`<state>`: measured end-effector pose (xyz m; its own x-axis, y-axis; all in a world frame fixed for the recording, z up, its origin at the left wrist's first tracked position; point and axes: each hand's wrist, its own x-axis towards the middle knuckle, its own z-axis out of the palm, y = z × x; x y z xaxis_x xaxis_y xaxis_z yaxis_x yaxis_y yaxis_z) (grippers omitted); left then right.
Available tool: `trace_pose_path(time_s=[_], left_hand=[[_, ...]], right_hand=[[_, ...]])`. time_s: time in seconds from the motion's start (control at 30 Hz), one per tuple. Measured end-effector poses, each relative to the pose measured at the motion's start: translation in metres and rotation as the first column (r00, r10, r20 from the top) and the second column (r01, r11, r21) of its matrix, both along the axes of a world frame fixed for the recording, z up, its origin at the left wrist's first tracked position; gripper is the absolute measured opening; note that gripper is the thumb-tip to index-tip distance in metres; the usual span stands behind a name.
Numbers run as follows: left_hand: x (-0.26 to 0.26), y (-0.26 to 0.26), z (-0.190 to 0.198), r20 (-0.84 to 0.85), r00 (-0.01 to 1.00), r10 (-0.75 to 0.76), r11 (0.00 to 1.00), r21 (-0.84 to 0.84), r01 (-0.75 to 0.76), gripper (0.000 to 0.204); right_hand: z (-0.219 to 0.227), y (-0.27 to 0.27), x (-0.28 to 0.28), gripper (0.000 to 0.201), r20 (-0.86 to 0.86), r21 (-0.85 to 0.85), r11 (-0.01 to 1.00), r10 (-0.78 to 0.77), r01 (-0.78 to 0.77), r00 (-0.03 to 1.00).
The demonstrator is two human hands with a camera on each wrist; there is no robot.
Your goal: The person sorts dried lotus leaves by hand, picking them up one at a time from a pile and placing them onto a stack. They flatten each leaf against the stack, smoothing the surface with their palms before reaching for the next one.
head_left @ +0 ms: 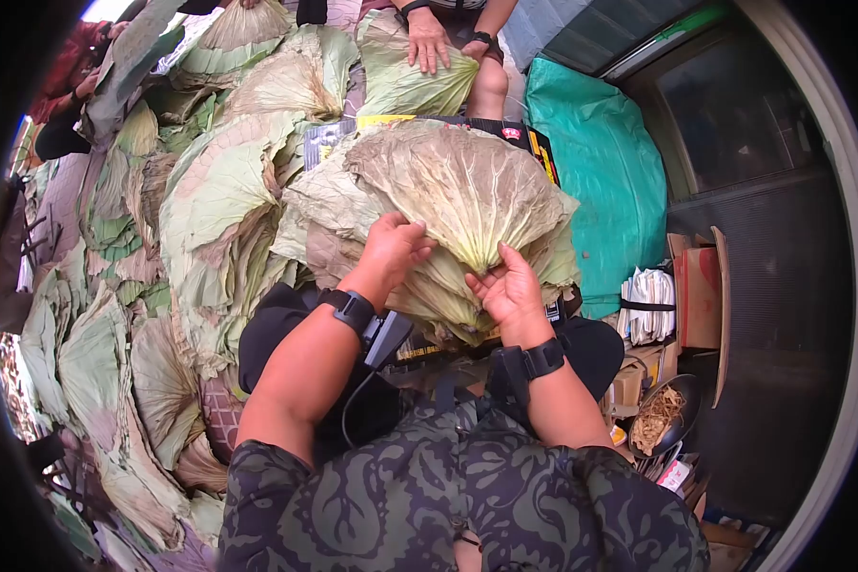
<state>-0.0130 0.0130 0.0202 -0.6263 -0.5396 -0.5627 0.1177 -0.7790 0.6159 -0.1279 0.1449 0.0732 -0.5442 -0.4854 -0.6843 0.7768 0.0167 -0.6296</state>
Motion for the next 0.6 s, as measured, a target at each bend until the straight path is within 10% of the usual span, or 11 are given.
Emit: trace_pose_path(time_s=[0.23, 0.43, 0.57, 0.6], left_hand=[[-0.004, 0.004, 0.004, 0.086, 0.996, -0.014, 0.902, -0.43, 0.05, 0.02], [-0.007, 0.005, -0.002, 0.282, 0.958, -0.059, 0.902, -0.396, 0.172, 0.03], [-0.007, 0.004, -0.008, 0.361, 0.932, -0.039, 0.869, -0.448, 0.21, 0.032], [-0.006, 0.003, -0.006, 0.346, 0.936, -0.062, 0.874, -0.433, 0.219, 0.032]], right_hand=[[-0.009, 0.0, -0.017, 0.017, -0.466, -0.016, 0.998, -0.061, 0.06, 0.883], [-0.017, 0.019, -0.02, 0.033, -0.342, 0.097, 0.995, -0.001, 0.037, 0.94], [-0.015, 0.018, -0.02, 0.049, -0.798, 0.122, 0.957, -0.063, 0.263, 0.6], [-0.007, 0.017, -0.017, 0.051, -0.947, 0.264, 0.943, 0.215, 0.201, 0.238]])
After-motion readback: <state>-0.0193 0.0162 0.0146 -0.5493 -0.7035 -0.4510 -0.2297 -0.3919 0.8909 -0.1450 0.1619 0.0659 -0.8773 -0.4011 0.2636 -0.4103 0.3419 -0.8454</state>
